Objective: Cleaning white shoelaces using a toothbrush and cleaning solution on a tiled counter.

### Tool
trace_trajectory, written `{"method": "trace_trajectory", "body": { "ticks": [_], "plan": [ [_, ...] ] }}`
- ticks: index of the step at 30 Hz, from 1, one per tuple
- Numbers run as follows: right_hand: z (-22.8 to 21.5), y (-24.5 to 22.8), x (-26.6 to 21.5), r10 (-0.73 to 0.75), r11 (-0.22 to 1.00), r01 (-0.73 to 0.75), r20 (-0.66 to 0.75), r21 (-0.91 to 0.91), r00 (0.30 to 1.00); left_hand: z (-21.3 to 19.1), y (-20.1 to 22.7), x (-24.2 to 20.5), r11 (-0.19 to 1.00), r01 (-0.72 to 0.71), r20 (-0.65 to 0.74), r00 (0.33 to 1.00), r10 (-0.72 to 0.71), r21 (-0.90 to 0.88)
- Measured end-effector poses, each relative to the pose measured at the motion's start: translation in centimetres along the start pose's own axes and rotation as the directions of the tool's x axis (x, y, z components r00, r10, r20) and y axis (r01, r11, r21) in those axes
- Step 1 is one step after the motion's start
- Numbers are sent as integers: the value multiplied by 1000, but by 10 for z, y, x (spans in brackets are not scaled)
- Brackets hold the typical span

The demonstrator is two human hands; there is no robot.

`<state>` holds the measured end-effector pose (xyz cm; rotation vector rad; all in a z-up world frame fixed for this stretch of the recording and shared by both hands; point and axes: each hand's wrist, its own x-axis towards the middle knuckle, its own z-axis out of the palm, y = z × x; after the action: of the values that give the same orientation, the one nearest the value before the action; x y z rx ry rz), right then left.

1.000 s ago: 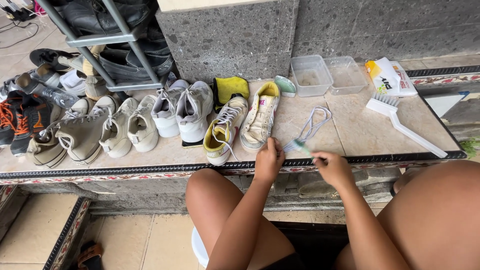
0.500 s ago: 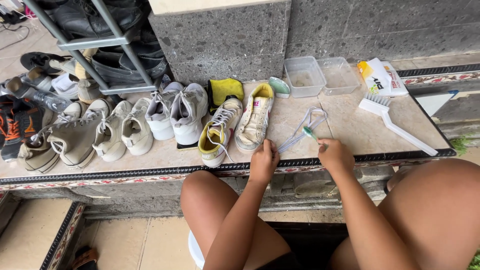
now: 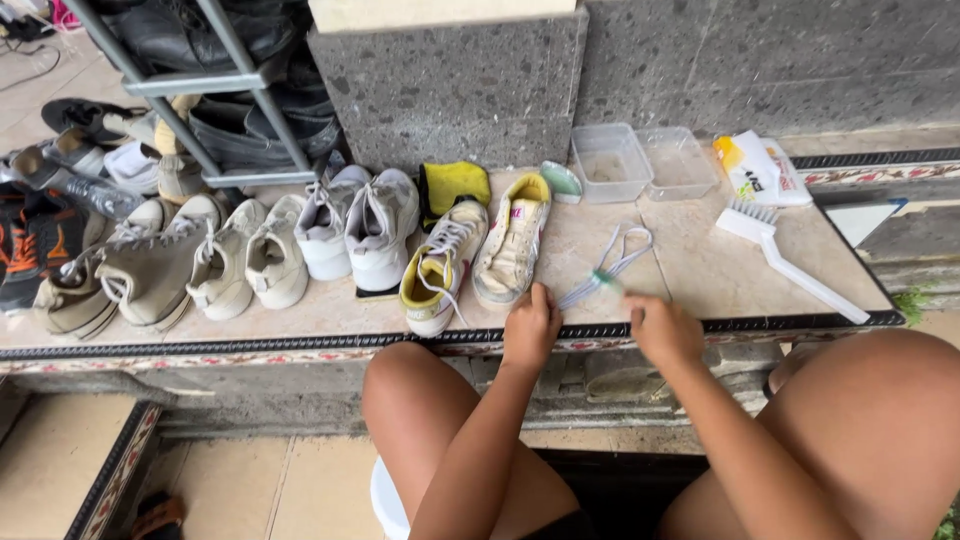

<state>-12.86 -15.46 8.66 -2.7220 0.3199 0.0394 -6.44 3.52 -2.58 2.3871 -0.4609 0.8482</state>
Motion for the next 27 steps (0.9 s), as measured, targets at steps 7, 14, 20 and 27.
{"method": "trace_trajectory", "body": {
  "ticks": [7,14,20,27],
  "plan": [
    [32,63,86,40,994,-52,-123,-95,992,7,-2,-5,989,-66,-55,996,75,136],
    [-16,79,153,-78,990,82,-42,115,996,-1,-4,5,992,-31,-39,999,35,118],
    [-118,94,178,-104,947,147,159,-287,982,13,10,-1,991,121,43,992,-118,-63],
    [-110,72,166,-246,828,419,430,-373,869,1,11,6,985,158,207,968,-140,-75]
  ]
}}
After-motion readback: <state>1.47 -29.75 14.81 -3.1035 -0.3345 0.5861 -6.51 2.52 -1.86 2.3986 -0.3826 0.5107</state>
